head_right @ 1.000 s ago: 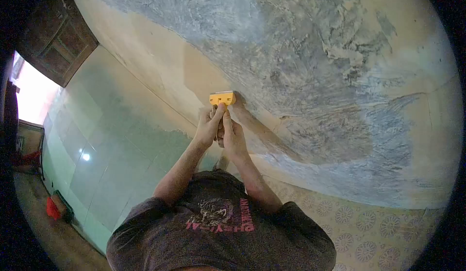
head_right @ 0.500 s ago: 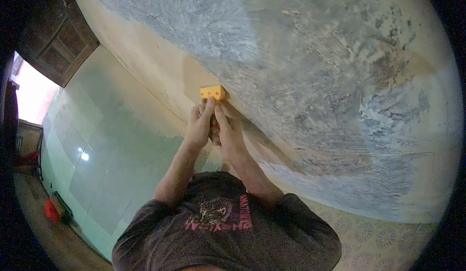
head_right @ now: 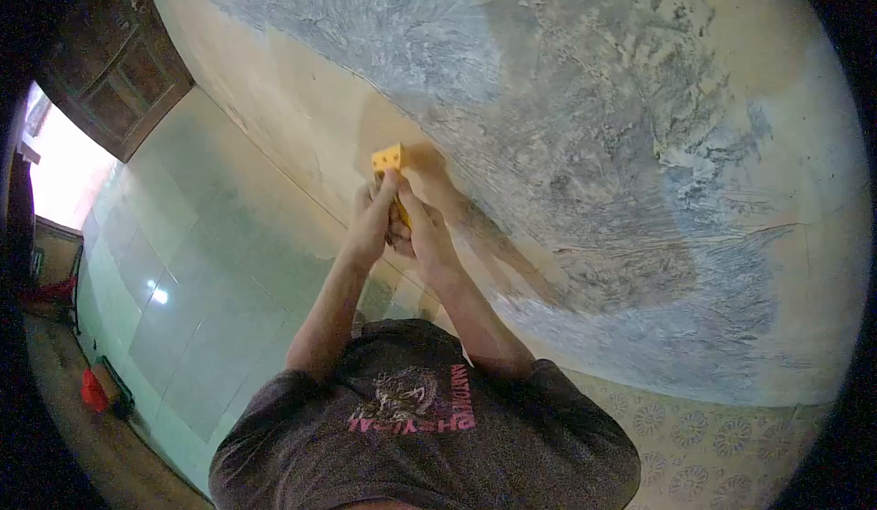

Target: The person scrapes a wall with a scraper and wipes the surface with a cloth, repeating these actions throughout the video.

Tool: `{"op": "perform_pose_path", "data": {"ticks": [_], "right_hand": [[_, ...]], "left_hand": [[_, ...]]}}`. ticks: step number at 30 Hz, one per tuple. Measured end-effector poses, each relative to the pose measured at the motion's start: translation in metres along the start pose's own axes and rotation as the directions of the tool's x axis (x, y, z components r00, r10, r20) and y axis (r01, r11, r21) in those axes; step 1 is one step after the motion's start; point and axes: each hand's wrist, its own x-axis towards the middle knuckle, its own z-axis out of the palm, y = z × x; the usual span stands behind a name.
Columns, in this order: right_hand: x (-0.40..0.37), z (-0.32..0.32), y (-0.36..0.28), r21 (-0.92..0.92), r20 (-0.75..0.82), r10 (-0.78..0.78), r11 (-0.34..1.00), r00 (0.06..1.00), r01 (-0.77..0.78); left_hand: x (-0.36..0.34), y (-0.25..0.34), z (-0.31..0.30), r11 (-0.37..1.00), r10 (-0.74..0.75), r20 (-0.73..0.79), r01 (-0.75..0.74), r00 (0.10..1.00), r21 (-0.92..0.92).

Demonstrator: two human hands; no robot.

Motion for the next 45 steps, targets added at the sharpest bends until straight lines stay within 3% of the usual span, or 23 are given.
{"op": "perform_pose_path", "data": {"ticks": [1, 7, 8, 13, 14, 16, 18, 21, 23, 27, 29, 30, 32, 33, 35, 39, 41, 45], "right_hand": [[-0.011, -0.010, 0.005, 0.004, 0.012, 0.018, 1.000, 1.000, -0.018], [-0.061, -0.047, 0.027, 0.157, -0.097, 0.051, 0.987, 0.994, -0.036], [-0.067, -0.047, 0.026, 0.196, -0.146, 0.067, 0.980, 0.987, -0.037], [-0.068, -0.053, 0.028, 0.171, -0.310, 0.034, 0.985, 0.950, 0.021], [-0.065, -0.054, 0.029, 0.152, -0.369, 0.019, 0.988, 0.929, 0.040], [-0.066, -0.049, 0.022, 0.171, -0.374, 0.036, 0.985, 0.927, 0.031], [-0.068, -0.049, 0.026, 0.197, -0.379, 0.071, 0.980, 0.923, 0.005], [-0.067, -0.051, 0.026, 0.295, -0.283, 0.080, 0.956, 0.956, 0.008], [-0.063, -0.038, 0.020, 0.188, -0.407, 0.076, 0.982, 0.910, 0.002], [-0.061, -0.046, 0.029, 0.211, -0.328, 0.067, 0.977, 0.942, 0.004], [-0.053, -0.057, 0.047, 0.061, -0.344, -0.098, 0.990, 0.934, 0.126], [-0.051, -0.058, 0.045, 0.064, -0.344, -0.096, 0.990, 0.934, 0.126], [-0.049, -0.057, 0.042, 0.358, -0.150, 0.000, 0.932, 0.989, 0.054], [-0.046, -0.053, 0.040, 0.358, -0.146, -0.001, 0.932, 0.989, 0.054], [-0.045, -0.042, 0.037, 0.324, -0.308, 0.052, 0.945, 0.950, 0.054], [-0.043, -0.041, 0.040, 0.320, -0.318, 0.042, 0.945, 0.947, 0.066], [-0.042, -0.052, 0.048, 0.379, -0.159, 0.013, 0.924, 0.987, 0.049], [-0.039, -0.043, 0.044, 0.382, -0.219, 0.035, 0.923, 0.975, 0.053]], "left_hand": [[-0.011, -0.003, 0.003, 0.996, -0.090, 0.034, 0.089, 0.995, 0.025], [-0.046, -0.019, 0.031, 0.963, -0.257, 0.207, 0.230, 0.944, 0.143], [-0.042, -0.035, 0.030, 0.966, -0.251, 0.261, 0.224, 0.932, 0.130], [-0.039, -0.052, 0.046, 0.959, -0.265, 0.244, 0.229, 0.933, 0.165], [-0.037, -0.060, 0.046, 0.969, -0.215, 0.248, 0.176, 0.945, 0.171], [-0.033, -0.058, 0.049, 0.978, -0.160, 0.248, 0.118, 0.956, 0.174], [-0.037, -0.056, 0.048, 0.958, -0.266, 0.210, 0.234, 0.941, 0.162], [-0.036, -0.056, 0.048, 0.962, -0.259, 0.204, 0.233, 0.944, 0.142], [-0.035, -0.055, 0.048, 0.965, -0.250, 0.207, 0.225, 0.946, 0.136], [-0.029, -0.059, 0.041, 0.961, -0.222, 0.223, 0.175, 0.949, 0.214], [-0.027, -0.050, 0.041, 0.965, -0.167, 0.215, 0.115, 0.962, 0.233], [-0.025, -0.047, 0.040, 0.967, -0.104, 0.205, 0.050, 0.973, 0.252], [-0.019, -0.056, 0.030, 0.950, -0.126, 0.233, 0.049, 0.964, 0.309], [-0.015, -0.054, 0.028, 0.932, -0.140, 0.262, 0.038, 0.955, 0.359], [-0.017, -0.048, 0.026, 0.926, -0.150, 0.258, 0.044, 0.954, 0.374], [-0.016, -0.042, 0.028, 0.948, -0.165, 0.265, 0.078, 0.950, 0.309], [-0.016, -0.036, 0.028, 0.940, -0.165, 0.265, 0.070, 0.950, 0.335], [-0.015, -0.041, 0.030, 0.954, -0.085, 0.225, 0.015, 0.971, 0.298]]}}
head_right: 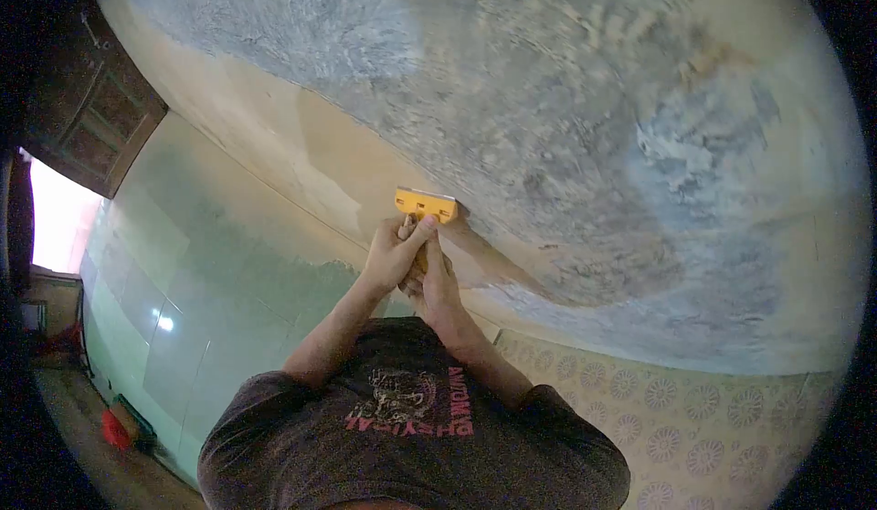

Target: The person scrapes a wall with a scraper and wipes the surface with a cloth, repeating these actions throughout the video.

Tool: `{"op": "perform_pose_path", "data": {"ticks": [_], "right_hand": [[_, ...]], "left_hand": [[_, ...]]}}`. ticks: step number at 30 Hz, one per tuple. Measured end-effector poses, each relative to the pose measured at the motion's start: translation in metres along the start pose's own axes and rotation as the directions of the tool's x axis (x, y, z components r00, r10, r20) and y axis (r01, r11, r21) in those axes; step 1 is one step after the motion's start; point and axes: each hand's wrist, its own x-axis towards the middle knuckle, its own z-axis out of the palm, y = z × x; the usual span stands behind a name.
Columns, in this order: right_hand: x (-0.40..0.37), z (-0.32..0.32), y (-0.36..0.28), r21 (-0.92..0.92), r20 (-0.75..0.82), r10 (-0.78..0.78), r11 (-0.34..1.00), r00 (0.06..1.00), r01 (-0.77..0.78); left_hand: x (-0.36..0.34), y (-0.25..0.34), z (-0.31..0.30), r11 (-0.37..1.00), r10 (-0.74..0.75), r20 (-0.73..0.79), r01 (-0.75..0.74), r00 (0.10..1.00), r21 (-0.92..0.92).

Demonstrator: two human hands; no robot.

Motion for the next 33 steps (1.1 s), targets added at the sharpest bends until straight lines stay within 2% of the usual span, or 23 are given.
{"op": "perform_pose_path", "data": {"ticks": [2, 4, 6, 7, 8, 9, 10, 11, 12, 13, 14, 15, 17, 18, 20, 21, 23, 24, 26, 28, 30, 31, 33], "right_hand": [[0.006, -0.005, 0.001, -0.085, 0.033, 0.002, 0.996, 0.999, 0.000], [0.005, -0.004, -0.001, -0.103, -0.029, 0.008, 0.995, 1.000, -0.011], [0.014, -0.015, 0.002, -0.166, -0.011, -0.002, 0.986, 1.000, 0.000], [-0.005, 0.015, -0.018, -0.269, -0.102, 0.022, 0.962, 0.995, -0.049], [0.000, 0.013, -0.017, -0.263, -0.107, 0.024, 0.964, 0.994, -0.052], [0.008, 0.007, -0.013, -0.337, 0.012, -0.039, 0.941, 0.999, 0.041], [0.011, 0.004, -0.011, -0.400, 0.138, -0.094, 0.905, 0.986, 0.142], [0.010, -0.001, -0.012, -0.467, 0.181, -0.068, 0.872, 0.981, 0.147], [0.011, -0.003, -0.004, -0.470, 0.187, -0.066, 0.870, 0.980, 0.148], [0.012, -0.005, 0.009, -0.561, 0.173, -0.326, 0.743, 0.930, 0.365], [0.010, -0.010, 0.021, -0.642, 0.186, -0.559, 0.554, 0.808, 0.531], [-0.015, 0.006, 0.013, -0.661, 0.159, -0.587, 0.534, 0.794, 0.527], [-0.013, -0.009, 0.019, -0.658, 0.216, -0.595, 0.497, 0.774, 0.566], [-0.011, -0.017, 0.023, -0.648, 0.269, -0.606, 0.461, 0.749, 0.606], [-0.007, -0.033, 0.026, -0.683, 0.302, -0.614, 0.395, 0.729, 0.615], [-0.011, -0.032, 0.023, -0.677, 0.275, -0.627, 0.412, 0.729, 0.610], [-0.018, -0.027, 0.014, -0.682, 0.186, -0.624, 0.474, 0.759, 0.557], [-0.022, -0.024, 0.009, -0.685, 0.194, -0.622, 0.468, 0.759, 0.558], [-0.028, -0.017, -0.002, -0.776, 0.145, -0.619, 0.413, 0.772, 0.477], [-0.029, -0.014, -0.004, -0.788, 0.096, -0.574, 0.455, 0.813, 0.414], [-0.019, -0.021, -0.002, -0.714, 0.196, -0.504, 0.514, 0.841, 0.475], [-0.014, -0.024, -0.002, -0.718, 0.202, -0.500, 0.509, 0.842, 0.474], [-0.007, -0.023, -0.007, -0.802, 0.306, -0.507, 0.319, 0.806, 0.505]], "left_hand": [[0.002, -0.003, 0.000, 1.000, -0.022, 0.005, 0.022, 1.000, 0.011], [0.003, -0.007, 0.000, 0.999, 0.021, 0.005, -0.021, 1.000, -0.046], [0.003, -0.001, -0.005, 0.999, 0.010, 0.002, -0.010, 1.000, 0.038], [0.001, 0.005, -0.007, 0.995, -0.071, 0.023, 0.072, 0.997, -0.071], [-0.002, 0.007, -0.009, 0.972, -0.150, 0.051, 0.157, 0.987, -0.177], [-0.006, 0.008, -0.013, 0.972, -0.155, 0.054, 0.162, 0.986, -0.172], [-0.008, 0.009, -0.018, 0.985, -0.152, 0.026, 0.153, 0.988, -0.078], [-0.011, 0.009, -0.020, 0.990, -0.142, -0.004, 0.142, 0.990, 0.014], [-0.015, 0.008, -0.021, 0.990, -0.137, -0.010, 0.137, 0.990, 0.011], [-0.022, 0.004, -0.022, 0.997, -0.073, -0.008, 0.073, 0.997, 0.001], [-0.029, -0.002, -0.022, 1.000, -0.012, -0.007, 0.012, 1.000, -0.009], [-0.035, -0.009, -0.020, 1.000, -0.014, -0.014, 0.013, 1.000, -0.012], [-0.047, -0.023, -0.015, 0.967, 0.249, -0.001, -0.248, 0.969, 0.063], [-0.054, -0.025, -0.014, 0.968, 0.245, -0.010, -0.244, 0.969, 0.060], [-0.068, -0.027, -0.011, 0.992, 0.119, 0.049, -0.121, 0.992, 0.036], [-0.074, -0.028, -0.010, 0.992, 0.122, 0.043, -0.124, 0.992, 0.030], [-0.085, -0.030, -0.007, 0.996, -0.081, 0.040, 0.079, 0.996, 0.046], [-0.090, -0.034, -0.005, 0.996, -0.076, 0.035, 0.075, 0.996, 0.039], [-0.095, -0.043, -0.001, 0.982, -0.169, 0.126, 0.178, 0.978, -0.065], [-0.094, -0.045, 0.005, 0.979, -0.166, 0.153, 0.182, 0.974, -0.097], [-0.084, -0.060, 0.010, 0.936, -0.212, 0.147, 0.244, 0.966, -0.253], [-0.078, -0.063, 0.015, 0.935, -0.209, 0.142, 0.240, 0.968, -0.261], [-0.065, -0.063, 0.026, 0.950, -0.107, -0.012, 0.099, 0.994, -0.295]]}}
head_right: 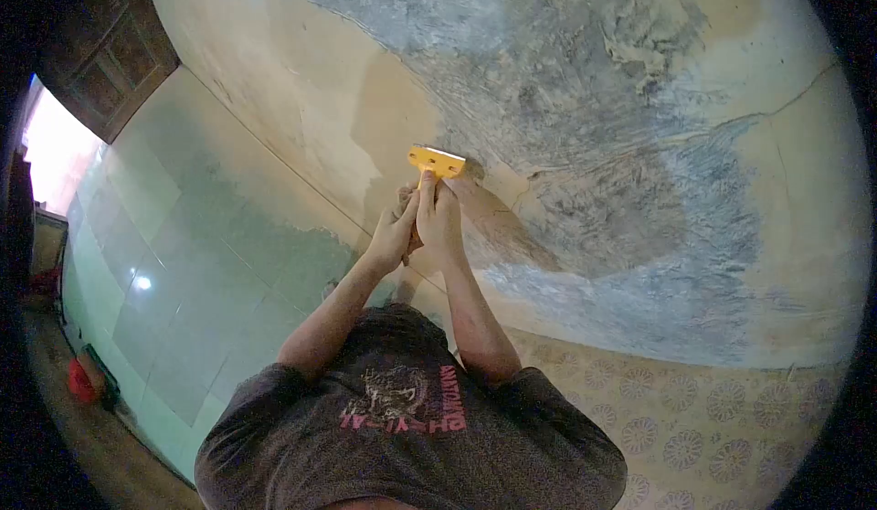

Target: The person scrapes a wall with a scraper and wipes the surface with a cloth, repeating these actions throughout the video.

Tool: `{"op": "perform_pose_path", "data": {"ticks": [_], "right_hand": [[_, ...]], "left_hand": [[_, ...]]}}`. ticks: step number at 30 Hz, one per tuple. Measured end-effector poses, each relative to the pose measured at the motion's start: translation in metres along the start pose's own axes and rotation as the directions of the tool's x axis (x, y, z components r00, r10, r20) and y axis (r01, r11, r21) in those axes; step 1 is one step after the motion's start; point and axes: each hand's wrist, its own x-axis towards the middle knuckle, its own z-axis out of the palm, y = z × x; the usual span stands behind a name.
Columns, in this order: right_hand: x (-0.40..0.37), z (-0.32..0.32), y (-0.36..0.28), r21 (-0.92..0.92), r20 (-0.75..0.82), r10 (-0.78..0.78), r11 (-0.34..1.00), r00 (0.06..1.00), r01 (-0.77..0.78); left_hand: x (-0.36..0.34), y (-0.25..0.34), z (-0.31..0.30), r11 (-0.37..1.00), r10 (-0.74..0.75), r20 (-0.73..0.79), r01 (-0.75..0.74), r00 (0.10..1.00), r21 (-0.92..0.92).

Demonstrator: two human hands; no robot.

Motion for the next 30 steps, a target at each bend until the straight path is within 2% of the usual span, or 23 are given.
{"op": "perform_pose_path", "data": {"ticks": [1, 3, 4, 6, 9, 13, 15, 19, 22, 24, 25, 27, 30], "right_hand": [[0.004, -0.001, -0.003, -0.007, 0.006, -0.003, 1.000, 1.000, 0.003], [0.012, -0.001, -0.011, -0.173, -0.057, 0.021, 0.984, 0.998, -0.031], [0.015, 0.000, -0.010, -0.179, -0.053, 0.017, 0.983, 0.998, -0.026], [0.019, 0.002, -0.008, -0.323, -0.112, -0.026, 0.946, 0.993, -0.012], [0.021, 0.003, -0.015, -0.341, -0.114, 0.014, 0.939, 0.993, -0.052], [0.026, 0.003, -0.018, -0.369, -0.120, 0.113, 0.917, 0.986, -0.150], [0.033, 0.002, -0.015, -0.373, -0.073, 0.176, 0.908, 0.982, -0.191], [0.043, 0.011, -0.024, -0.441, -0.082, 0.139, 0.883, 0.987, -0.161], [0.050, 0.019, -0.035, -0.424, -0.067, 0.212, 0.879, 0.975, -0.220], [0.062, 0.028, -0.035, -0.413, -0.003, 0.095, 0.907, 0.995, -0.088], [0.069, 0.034, -0.039, -0.412, -0.003, 0.098, 0.907, 0.995, -0.091], [0.088, 0.049, -0.052, -0.421, 0.063, 0.083, 0.906, 0.995, -0.049], [0.111, 0.075, -0.061, -0.427, 0.118, 0.030, 0.904, 0.993, 0.023]], "left_hand": [[0.004, 0.001, 0.003, 1.000, 0.004, -0.003, -0.004, 1.000, -0.008], [0.011, 0.008, 0.008, 0.991, -0.114, -0.032, 0.111, 0.993, -0.081], [0.012, 0.011, 0.014, 0.990, -0.110, -0.033, 0.107, 0.993, -0.088], [0.009, 0.015, 0.026, 0.988, -0.014, -0.084, 0.001, 0.996, -0.152], [0.022, -0.001, 0.025, 0.993, 0.044, -0.107, -0.055, 0.993, -0.103], [0.023, -0.003, 0.022, 0.997, -0.012, -0.083, 0.005, 0.997, -0.077], [0.024, 0.001, 0.020, 0.999, -0.027, -0.071, 0.023, 0.997, -0.049], [0.034, 0.012, 0.014, 0.995, -0.014, -0.086, 0.006, 0.996, -0.099], [0.037, 0.022, 0.006, 0.998, 0.009, -0.057, -0.013, 0.998, -0.059], [0.043, 0.030, -0.002, 0.997, 0.005, -0.108, -0.013, 0.994, -0.072], [0.047, 0.036, -0.007, 0.997, 0.002, -0.108, -0.009, 0.994, -0.071], [0.058, 0.055, -0.020, 0.985, 0.090, -0.086, -0.102, 0.992, -0.139], [0.075, 0.069, -0.038, 0.969, 0.127, -0.189, -0.162, 0.974, -0.185]]}}
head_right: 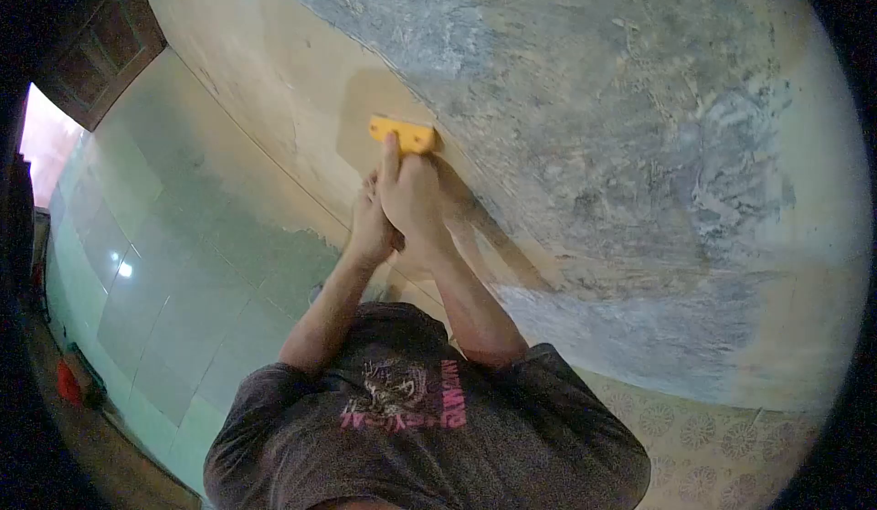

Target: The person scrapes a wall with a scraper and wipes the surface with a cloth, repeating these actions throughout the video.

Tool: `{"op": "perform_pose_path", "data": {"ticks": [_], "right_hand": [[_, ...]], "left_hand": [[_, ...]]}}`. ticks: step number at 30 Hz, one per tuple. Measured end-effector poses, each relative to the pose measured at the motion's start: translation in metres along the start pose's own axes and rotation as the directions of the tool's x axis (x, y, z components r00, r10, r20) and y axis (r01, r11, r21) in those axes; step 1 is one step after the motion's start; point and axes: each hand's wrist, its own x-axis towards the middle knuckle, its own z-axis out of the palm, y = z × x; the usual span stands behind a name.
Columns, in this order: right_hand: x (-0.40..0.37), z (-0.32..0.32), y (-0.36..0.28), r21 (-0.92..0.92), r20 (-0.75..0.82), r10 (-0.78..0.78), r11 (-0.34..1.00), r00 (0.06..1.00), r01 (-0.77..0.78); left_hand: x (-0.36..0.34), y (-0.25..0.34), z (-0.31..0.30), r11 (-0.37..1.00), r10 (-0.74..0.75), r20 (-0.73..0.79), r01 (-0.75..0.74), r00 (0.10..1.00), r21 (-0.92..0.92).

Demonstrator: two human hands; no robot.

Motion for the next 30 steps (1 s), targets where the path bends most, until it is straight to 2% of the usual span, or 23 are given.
{"op": "perform_pose_path", "data": {"ticks": [1, 3, 5, 7, 8, 9, 10, 11, 13, 14, 15, 17, 18, 19, 20, 21, 22, 23, 24, 26, 28, 29, 30], "right_hand": [[0.011, 0.010, -0.003, 0.000, -0.004, 0.002, 1.000, 1.000, -0.002], [0.026, 0.029, 0.002, -0.026, -0.032, -0.184, 0.983, 0.982, 0.183], [0.026, 0.033, 0.005, 0.060, -0.047, -0.173, 0.983, 0.984, 0.176], [0.021, 0.031, -0.004, 0.153, -0.051, -0.168, 0.973, 0.984, 0.174], [0.008, 0.024, -0.007, 0.202, -0.091, -0.180, 0.960, 0.979, 0.196], [-0.004, 0.018, -0.007, 0.249, -0.132, -0.185, 0.944, 0.974, 0.214], [-0.009, 0.019, 0.003, 0.303, -0.088, -0.136, 0.940, 0.987, 0.157], [-0.017, 0.017, 0.013, 0.307, -0.092, -0.131, 0.939, 0.987, 0.153], [-0.042, 0.001, 0.007, 0.280, -0.051, -0.123, 0.951, 0.991, 0.132], [-0.052, -0.005, 0.007, 0.207, -0.042, -0.182, 0.960, 0.982, 0.187], [-0.060, -0.010, 0.010, 0.207, -0.046, -0.166, 0.963, 0.985, 0.172], [-0.073, -0.021, 0.011, 0.271, -0.022, -0.115, 0.955, 0.993, 0.117], [-0.083, -0.038, -0.004, 0.230, 0.096, -0.005, 0.973, 0.995, -0.017], [-0.087, -0.035, 0.008, 0.233, 0.090, -0.001, 0.972, 0.996, -0.020], [-0.090, -0.027, 0.028, 0.394, 0.042, -0.021, 0.919, 0.999, 0.003], [-0.094, -0.025, 0.032, 0.539, -0.007, -0.032, 0.842, 0.999, 0.030], [-0.102, -0.027, 0.034, 0.626, 0.084, 0.044, 0.775, 0.995, -0.088], [-0.106, -0.028, 0.038, 0.624, 0.083, 0.049, 0.776, 0.995, -0.090], [-0.109, -0.028, 0.044, 0.600, 0.109, 0.035, 0.794, 0.993, -0.094], [-0.113, -0.028, 0.051, 0.576, 0.135, 0.020, 0.812, 0.991, -0.095], [-0.114, -0.027, 0.053, 0.594, 0.171, 0.138, 0.776, 0.976, -0.214], [-0.113, -0.025, 0.055, 0.590, 0.171, 0.136, 0.779, 0.976, -0.212], [-0.111, -0.022, 0.059, 0.527, 0.080, 0.156, 0.832, 0.985, -0.174]], "left_hand": [[0.007, 0.003, -0.005, 0.999, 0.032, -0.057, -0.033, 0.998, -0.018], [0.006, 0.034, -0.012, 1.000, -0.005, -0.025, 0.005, 1.000, -0.015], [0.003, 0.049, -0.013, 1.000, -0.017, 0.002, 0.017, 1.000, -0.010], [-0.004, 0.051, -0.012, 0.991, 0.034, -0.040, -0.028, 0.999, 0.130], [-0.002, 0.038, -0.016, 0.990, 0.043, -0.044, -0.037, 0.998, 0.134], [0.003, 0.012, -0.024, 0.876, 0.357, -0.016, -0.329, 0.934, 0.352], [-0.001, 0.004, -0.025, 0.636, 0.617, 0.084, -0.558, 0.783, 0.533], [-0.010, -0.005, -0.029, 0.634, 0.613, 0.091, -0.558, 0.784, 0.535], [-0.037, 0.001, -0.024, 0.534, 0.461, 0.117, -0.380, 0.879, 0.755], [-0.047, 0.007, -0.018, 0.452, 0.524, 0.180, -0.451, 0.833, 0.770], [-0.056, 0.010, -0.015, 0.457, 0.510, 0.186, -0.447, 0.840, 0.769], [-0.069, 0.013, -0.011, 0.448, 0.360, 0.202, -0.359, 0.911, 0.819], [-0.073, 0.009, -0.011, 0.447, 0.355, 0.209, -0.362, 0.911, 0.818], [-0.077, 0.004, -0.012, 0.465, 0.408, 0.274, -0.457, 0.871, 0.758], [-0.080, -0.002, -0.014, 0.479, 0.462, 0.331, -0.545, 0.823, 0.688], [-0.083, -0.009, -0.018, 0.482, 0.456, 0.334, -0.544, 0.825, 0.687], [-0.086, -0.016, -0.022, 0.668, 0.239, 0.300, -0.380, 0.924, 0.640], [-0.088, -0.022, -0.025, 0.797, 0.001, 0.285, -0.173, 0.958, 0.578], [-0.090, -0.028, -0.025, 0.799, -0.001, 0.287, -0.172, 0.958, 0.576], [-0.092, -0.037, -0.023, 0.963, -0.221, 0.303, 0.159, 0.927, 0.218], [-0.094, -0.035, -0.013, 0.971, -0.195, 0.287, 0.143, 0.938, 0.190], [-0.094, -0.034, -0.008, 0.978, -0.170, 0.268, 0.130, 0.948, 0.160], [-0.091, -0.040, -0.006, 0.980, -0.165, 0.274, 0.127, 0.948, 0.151]]}}
